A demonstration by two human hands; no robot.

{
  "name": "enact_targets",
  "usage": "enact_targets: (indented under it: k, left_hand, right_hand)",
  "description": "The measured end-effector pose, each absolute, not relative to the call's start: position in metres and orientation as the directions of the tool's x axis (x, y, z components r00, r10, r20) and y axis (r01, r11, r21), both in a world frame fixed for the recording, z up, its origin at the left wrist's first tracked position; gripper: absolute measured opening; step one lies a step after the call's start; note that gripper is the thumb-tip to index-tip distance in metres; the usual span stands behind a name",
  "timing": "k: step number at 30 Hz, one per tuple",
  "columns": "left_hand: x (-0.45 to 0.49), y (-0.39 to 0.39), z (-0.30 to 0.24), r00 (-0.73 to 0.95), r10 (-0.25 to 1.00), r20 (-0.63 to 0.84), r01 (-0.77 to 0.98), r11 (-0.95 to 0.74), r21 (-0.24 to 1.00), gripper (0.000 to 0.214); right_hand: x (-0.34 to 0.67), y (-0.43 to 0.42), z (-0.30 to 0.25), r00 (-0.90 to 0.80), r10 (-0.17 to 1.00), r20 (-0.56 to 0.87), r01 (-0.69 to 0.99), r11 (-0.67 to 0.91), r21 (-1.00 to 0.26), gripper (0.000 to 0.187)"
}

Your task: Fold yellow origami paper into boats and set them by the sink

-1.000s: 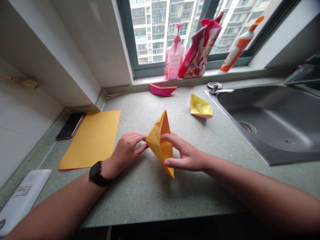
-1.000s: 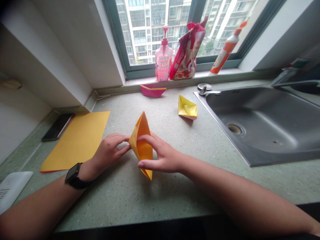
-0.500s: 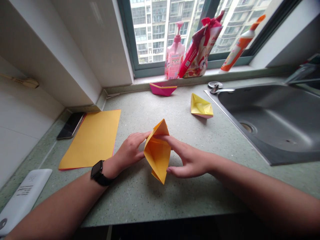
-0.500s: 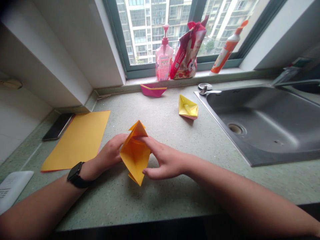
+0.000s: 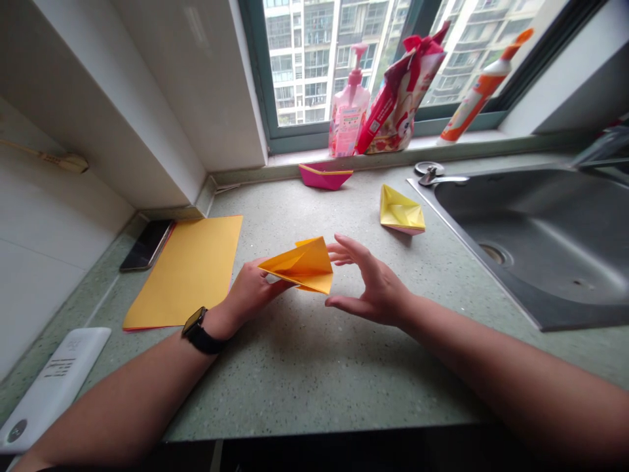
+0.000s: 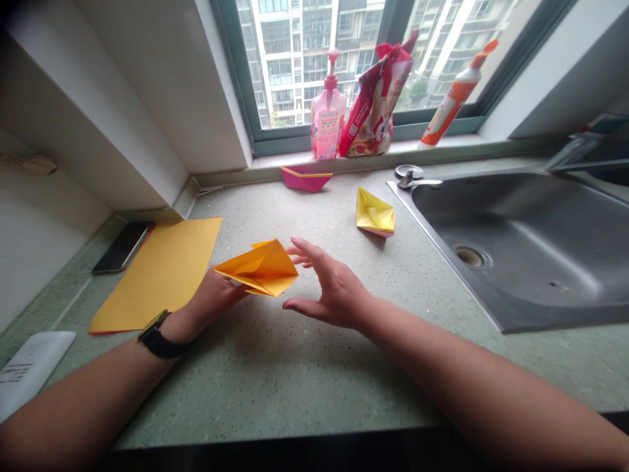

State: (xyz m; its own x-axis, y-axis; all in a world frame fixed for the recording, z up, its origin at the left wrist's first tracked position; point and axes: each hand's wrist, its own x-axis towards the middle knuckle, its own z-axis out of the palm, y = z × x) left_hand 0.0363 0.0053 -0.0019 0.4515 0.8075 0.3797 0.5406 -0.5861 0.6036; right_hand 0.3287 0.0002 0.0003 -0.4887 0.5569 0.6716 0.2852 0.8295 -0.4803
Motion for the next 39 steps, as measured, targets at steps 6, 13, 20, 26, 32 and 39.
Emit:
enact_targets:
  k: [6,13,20,26,32,39]
  left_hand:
    - [0.035,0.004,0.004,0.593,0.611,0.524,0.514,-0.789,0.337,0.03]
    - [0.036,0.001,0.0,0.525,0.615,0.588,0.586,-0.762,0.274,0.041]
    - [0.038,0.001,-0.004,0.605,0.581,0.544,0.558,-0.797,0.231,0.047]
    - [0.034,0.006,-0.008,0.669,0.643,0.374,0.609,-0.762,0.22,0.05]
    - [0.036,0.005,-0.005,0.623,0.698,0.354,0.626,-0.716,0.31,0.044]
    - [0.045,-0.007,-0.001,0.644,0.733,0.218,0.646,-0.674,0.359,0.058]
  right_hand:
    - [0.325,0.002,0.002,-0.557,0.471,0.684,0.337,0.881,-0.332,0.059]
    - [0.33,0.004,0.008,-0.527,0.361,0.769,0.364,0.914,-0.18,0.025]
    - [0.334,0.015,-0.002,-0.602,0.44,0.666,0.505,0.856,-0.109,0.023]
    - [0.336,0.016,-0.009,-0.766,0.489,0.417,0.459,0.87,-0.178,0.034]
    - [0.338,0.015,0.0,-0.825,0.476,0.303,0.405,0.874,-0.268,0.034]
    - [0.332,0.011,-0.002,-0.832,0.448,0.327,0.388,0.891,-0.236,0.028]
